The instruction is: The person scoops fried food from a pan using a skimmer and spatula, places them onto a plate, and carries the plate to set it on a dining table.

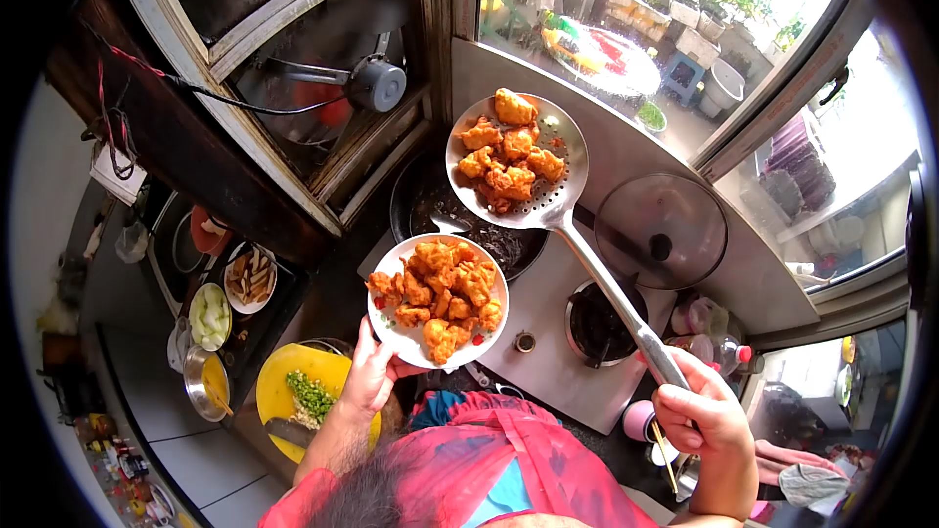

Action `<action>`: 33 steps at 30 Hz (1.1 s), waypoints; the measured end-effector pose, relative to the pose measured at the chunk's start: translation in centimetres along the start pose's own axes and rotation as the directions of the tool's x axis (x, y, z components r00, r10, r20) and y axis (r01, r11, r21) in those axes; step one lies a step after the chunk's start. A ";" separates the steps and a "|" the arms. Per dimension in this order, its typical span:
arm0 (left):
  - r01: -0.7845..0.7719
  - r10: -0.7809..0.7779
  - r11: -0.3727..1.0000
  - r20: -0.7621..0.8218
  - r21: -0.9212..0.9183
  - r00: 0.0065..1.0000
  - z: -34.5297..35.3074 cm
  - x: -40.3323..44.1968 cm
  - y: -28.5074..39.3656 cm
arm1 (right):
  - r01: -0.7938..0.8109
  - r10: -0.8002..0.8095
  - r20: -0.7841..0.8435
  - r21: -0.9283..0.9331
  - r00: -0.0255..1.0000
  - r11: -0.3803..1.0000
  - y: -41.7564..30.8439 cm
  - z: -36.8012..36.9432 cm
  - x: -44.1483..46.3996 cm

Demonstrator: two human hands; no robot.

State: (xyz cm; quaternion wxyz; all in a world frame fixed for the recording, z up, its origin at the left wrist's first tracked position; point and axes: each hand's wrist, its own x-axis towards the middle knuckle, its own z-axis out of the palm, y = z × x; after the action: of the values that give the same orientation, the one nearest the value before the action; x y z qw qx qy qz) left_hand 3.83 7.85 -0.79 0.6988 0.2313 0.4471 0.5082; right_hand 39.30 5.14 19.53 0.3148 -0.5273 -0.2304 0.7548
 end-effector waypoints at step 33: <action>-0.011 0.011 1.000 0.035 -0.015 0.999 0.1 0.7 -0.1 | 0.036 -0.036 -0.013 -0.003 0.999 0.999 1.3 -0.1 0.6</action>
State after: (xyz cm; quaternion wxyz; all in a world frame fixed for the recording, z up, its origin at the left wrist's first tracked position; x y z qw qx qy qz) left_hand 4.03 8.51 -1.11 0.7054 0.2374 0.4297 0.5113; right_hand 38.98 4.70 18.22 0.3291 -0.5284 -0.2387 0.7453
